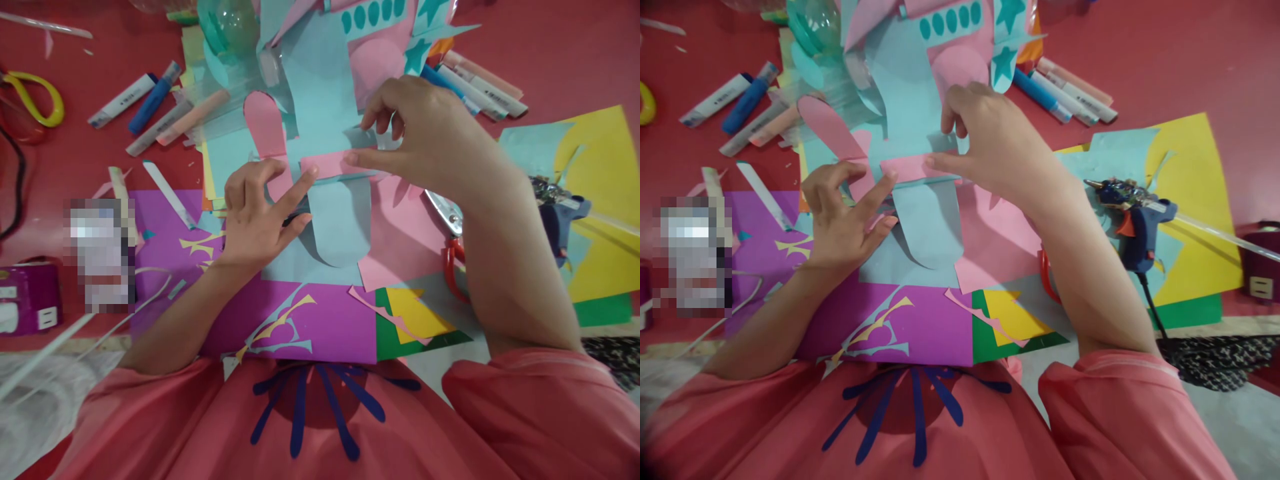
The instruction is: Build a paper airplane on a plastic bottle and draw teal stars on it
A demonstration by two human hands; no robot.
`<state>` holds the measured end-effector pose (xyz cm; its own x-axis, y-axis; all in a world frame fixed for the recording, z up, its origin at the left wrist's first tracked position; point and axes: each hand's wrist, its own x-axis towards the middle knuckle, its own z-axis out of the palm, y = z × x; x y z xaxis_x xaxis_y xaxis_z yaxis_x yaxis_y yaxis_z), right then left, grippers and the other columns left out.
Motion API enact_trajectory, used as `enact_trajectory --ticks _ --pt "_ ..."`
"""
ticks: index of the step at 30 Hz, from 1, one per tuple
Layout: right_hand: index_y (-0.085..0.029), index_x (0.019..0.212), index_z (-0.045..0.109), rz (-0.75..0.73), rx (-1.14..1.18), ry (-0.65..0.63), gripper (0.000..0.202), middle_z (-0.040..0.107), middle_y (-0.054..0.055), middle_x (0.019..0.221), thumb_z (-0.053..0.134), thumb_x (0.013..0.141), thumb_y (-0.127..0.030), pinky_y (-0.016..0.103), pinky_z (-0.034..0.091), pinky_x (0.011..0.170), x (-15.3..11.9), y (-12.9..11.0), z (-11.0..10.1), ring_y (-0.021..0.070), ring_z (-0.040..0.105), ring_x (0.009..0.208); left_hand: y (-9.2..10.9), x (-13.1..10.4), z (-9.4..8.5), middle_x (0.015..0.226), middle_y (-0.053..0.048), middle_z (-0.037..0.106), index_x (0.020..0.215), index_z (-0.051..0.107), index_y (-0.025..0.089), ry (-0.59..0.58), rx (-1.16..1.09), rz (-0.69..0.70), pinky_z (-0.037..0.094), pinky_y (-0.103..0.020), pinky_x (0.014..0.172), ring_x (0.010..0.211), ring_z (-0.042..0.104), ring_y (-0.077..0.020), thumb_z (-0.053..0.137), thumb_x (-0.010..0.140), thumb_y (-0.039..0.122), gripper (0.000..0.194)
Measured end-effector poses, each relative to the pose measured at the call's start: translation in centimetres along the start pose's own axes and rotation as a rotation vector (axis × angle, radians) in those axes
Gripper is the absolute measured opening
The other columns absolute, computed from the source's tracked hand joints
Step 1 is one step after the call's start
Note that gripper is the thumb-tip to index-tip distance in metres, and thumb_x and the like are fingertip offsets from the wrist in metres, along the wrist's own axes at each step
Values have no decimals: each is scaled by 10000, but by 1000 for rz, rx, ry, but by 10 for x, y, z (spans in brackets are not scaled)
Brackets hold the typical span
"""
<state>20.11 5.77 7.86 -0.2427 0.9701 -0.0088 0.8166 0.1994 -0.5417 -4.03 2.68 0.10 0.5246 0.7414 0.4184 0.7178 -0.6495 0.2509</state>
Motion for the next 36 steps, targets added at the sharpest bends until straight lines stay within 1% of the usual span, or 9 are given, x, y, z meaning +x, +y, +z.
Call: enact_trajectory --ticks 7,14,16,19,22,26,31,34,36 --pt "-265 742 343 15 -30 -14 399 550 65 911 742 755 -271 350 373 734 -1 -2 1 215 477 813 1 -1 1 1284 -112 537 1383 537 351 7 63 20 335 -496 1060 1223 481 -318 422 958 572 493" --pt "-272 741 341 10 -43 -26 401 583 79 946 742 734 -285 400 413 753 0 -1 0 255 522 856 1 -2 1 1289 -98 547 1369 550 356 4 102 9 351 -489 1064 1224 493 -302 343 973 585 501" --pt "-275 741 333 14 -49 -45 414 585 89 952 746 726 -297 406 415 749 1 0 0 264 527 859 1 -2 2 1292 -98 547 1373 545 359 11 104 14 352 -482 1065 1231 490 -298 363 971 577 492" --pt "-269 753 338 3 -59 -17 393 587 89 965 730 748 -295 392 410 754 1 2 1 252 525 857 0 -3 2 1280 -97 549 1371 545 359 30 71 24 342 -477 1071 1232 486 -298 404 964 566 479" --pt "-257 765 355 -19 -47 -6 347 593 84 960 683 792 -366 398 416 775 1 4 3 243 535 853 0 -3 1 1266 -94 543 1378 535 354 65 122 66 366 -454 1052 1215 490 -280 383 979 543 467" --pt "-257 780 391 26 -83 13 378 607 109 1002 690 761 -488 464 444 808 0 0 8 313 570 944 2 -3 1 1266 -118 523 1406 510 323 75 137 105 373 -460 1042 1220 473 -291 354 987 550 501" --pt "-254 876 445 97 -169 15 374 582 152 1142 641 805 -564 533 436 923 -4 -14 13 391 560 1123 3 0 3 1270 -115 539 1355 563 360 29 67 12 315 -519 1065 1223 465 -327 318 942 665 569" --pt "-268 864 447 104 -177 17 376 578 136 1151 619 807 -598 533 434 937 -4 -17 14 388 552 1143 4 1 2 1279 -102 555 1349 566 367 -45 13 -61 283 -527 1089 1243 457 -338 329 903 725 619" --pt "-263 872 439 116 -189 8 383 575 136 1157 664 787 -561 514 435 945 -3 -16 13 381 549 1147 4 1 1 1292 -99 555 1349 564 362 -75 11 -75 277 -519 1097 1262 445 -335 308 907 727 628"
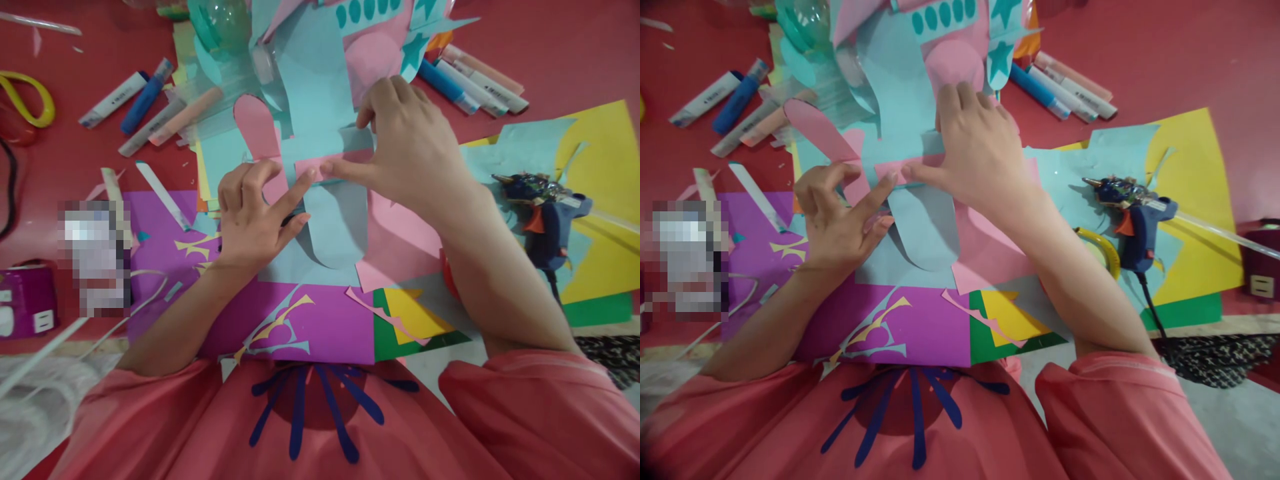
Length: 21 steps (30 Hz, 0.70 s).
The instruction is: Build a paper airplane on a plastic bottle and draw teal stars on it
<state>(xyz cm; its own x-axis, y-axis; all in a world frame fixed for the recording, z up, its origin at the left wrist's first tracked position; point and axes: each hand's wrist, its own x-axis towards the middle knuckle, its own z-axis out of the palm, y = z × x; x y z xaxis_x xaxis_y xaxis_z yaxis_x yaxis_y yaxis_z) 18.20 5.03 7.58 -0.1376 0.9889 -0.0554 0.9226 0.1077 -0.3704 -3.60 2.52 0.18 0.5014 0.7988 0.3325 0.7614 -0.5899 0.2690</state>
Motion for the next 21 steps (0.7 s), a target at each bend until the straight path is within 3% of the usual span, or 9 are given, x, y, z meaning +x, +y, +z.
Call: enact_trajectory --ticks 4,10,14,18,21 --pt "-246 867 376 -20 48 -47 385 582 165 1157 719 768 -390 470 426 941 3 7 -3 353 559 1096 0 -1 0 1287 -95 545 1374 534 384 48 92 42 321 -498 1069 1235 467 -303 299 956 644 546" --pt "-257 774 352 -40 166 -67 353 594 89 988 701 735 -217 388 420 787 4 18 -10 252 555 906 -2 -2 5 1228 -121 547 1384 538 351 202 116 162 374 -470 1010 1168 485 -296 418 970 541 471" --pt "-249 764 439 -43 203 -96 279 558 40 843 697 729 -147 338 402 698 7 26 -14 185 516 768 -3 -2 4 1238 -114 553 1389 528 369 174 113 135 365 -493 1016 1165 502 -311 413 958 575 491" --pt "-250 761 491 -52 250 -123 279 549 16 795 721 699 -105 310 396 644 10 33 -18 155 485 696 -2 -2 0 1272 -111 559 1396 513 400 75 69 48 324 -523 1066 1219 493 -329 323 951 624 533" --pt "-247 783 510 -77 287 -150 194 551 12 791 638 790 -102 304 392 652 9 34 -21 144 478 686 -1 -1 -1 1286 -106 559 1399 507 408 25 27 -5 293 -532 1097 1258 475 -336 282 939 657 569"
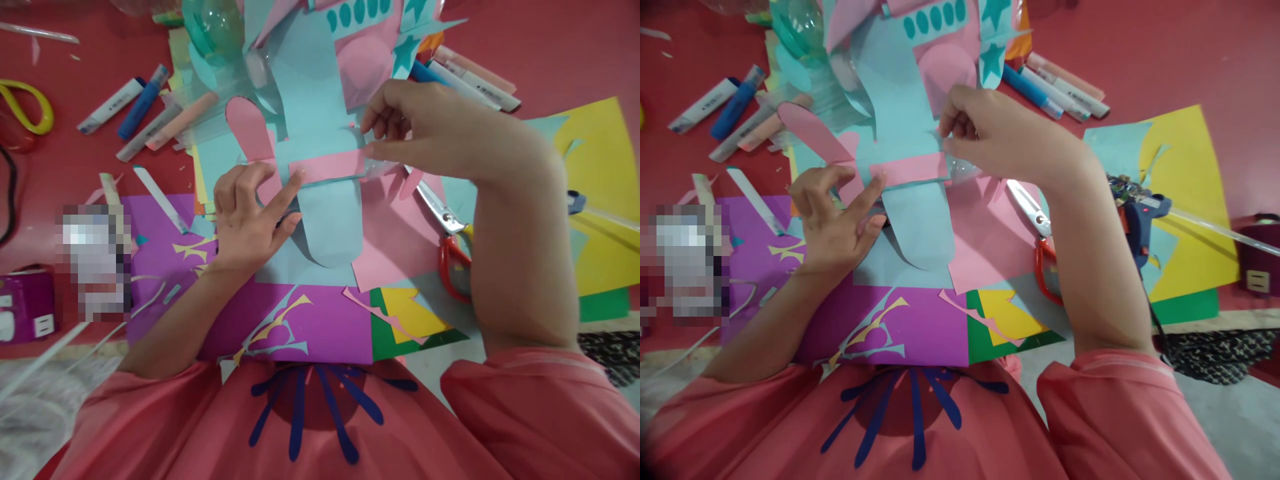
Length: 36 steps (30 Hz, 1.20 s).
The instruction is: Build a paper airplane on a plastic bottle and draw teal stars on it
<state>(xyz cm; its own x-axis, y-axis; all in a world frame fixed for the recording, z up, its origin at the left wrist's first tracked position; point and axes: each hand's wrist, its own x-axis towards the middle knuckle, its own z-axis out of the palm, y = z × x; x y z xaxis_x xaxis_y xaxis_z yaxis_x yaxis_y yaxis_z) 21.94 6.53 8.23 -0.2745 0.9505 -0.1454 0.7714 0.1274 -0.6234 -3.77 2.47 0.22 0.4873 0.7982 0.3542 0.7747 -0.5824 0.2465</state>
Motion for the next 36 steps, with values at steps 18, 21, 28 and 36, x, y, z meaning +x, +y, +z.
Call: enact_trajectory --ticks 18,21,28,36 --pt "-267 753 322 58 -260 142 439 596 130 1039 654 780 -554 500 418 891 3 -18 32 384 562 1077 4 1 5 1290 -123 521 1361 563 374 0 -43 20 240 -591 1086 1237 418 -389 311 864 777 688" --pt "-261 780 358 64 -274 134 405 602 155 1082 629 799 -561 502 416 897 3 -21 33 394 559 1099 4 1 6 1284 -126 534 1356 569 367 11 -30 20 251 -588 1079 1232 434 -393 298 883 757 670" --pt "-272 732 220 5 -220 79 514 577 91 968 710 756 -425 452 419 883 4 -12 24 319 573 970 2 1 4 1288 -114 538 1369 546 347 -8 -5 36 261 -555 1093 1225 436 -363 327 841 806 733" --pt "-249 727 403 31 -70 -38 327 456 -18 771 685 757 -86 308 357 692 2 -5 4 142 415 685 -1 0 3 1277 -105 565 1367 536 337 -24 -22 18 275 -529 1103 1241 452 -338 291 851 809 741"
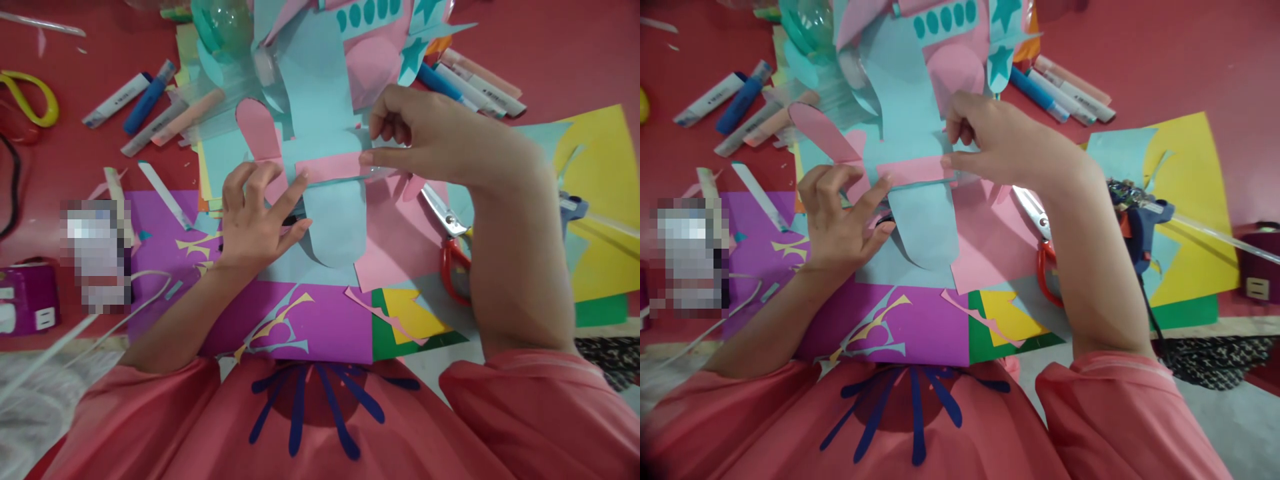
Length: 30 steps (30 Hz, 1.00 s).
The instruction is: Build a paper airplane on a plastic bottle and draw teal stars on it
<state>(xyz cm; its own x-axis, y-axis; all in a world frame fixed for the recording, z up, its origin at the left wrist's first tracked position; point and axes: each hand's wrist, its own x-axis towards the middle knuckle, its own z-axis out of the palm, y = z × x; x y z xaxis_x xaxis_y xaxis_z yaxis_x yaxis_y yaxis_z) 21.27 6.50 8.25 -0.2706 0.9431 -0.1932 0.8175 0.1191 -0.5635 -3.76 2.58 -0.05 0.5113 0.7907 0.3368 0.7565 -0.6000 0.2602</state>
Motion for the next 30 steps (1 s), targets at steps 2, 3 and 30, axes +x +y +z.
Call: enact_trajectory --ticks 2,3,30 --pt "-242 728 423 -2 29 -6 323 443 -25 758 692 757 -65 301 337 670 0 0 -2 131 392 669 0 0 0 1267 -111 569 1336 567 313 21 -46 -12 277 -525 1107 1251 460 -337 274 881 777 713" --pt "-240 728 425 -9 41 1 331 440 -26 755 703 749 -64 300 332 666 1 0 -2 129 392 672 0 1 0 1270 -116 567 1328 577 307 35 -53 -8 284 -522 1103 1255 462 -338 271 898 753 691" --pt "-232 1149 623 -149 -89 81 496 625 1 1098 781 679 -209 266 443 672 4 39 -10 97 572 873 -11 2 -13 1302 -83 579 1301 568 250 151 -60 219 408 -463 1079 1281 507 -246 450 1005 379 344"
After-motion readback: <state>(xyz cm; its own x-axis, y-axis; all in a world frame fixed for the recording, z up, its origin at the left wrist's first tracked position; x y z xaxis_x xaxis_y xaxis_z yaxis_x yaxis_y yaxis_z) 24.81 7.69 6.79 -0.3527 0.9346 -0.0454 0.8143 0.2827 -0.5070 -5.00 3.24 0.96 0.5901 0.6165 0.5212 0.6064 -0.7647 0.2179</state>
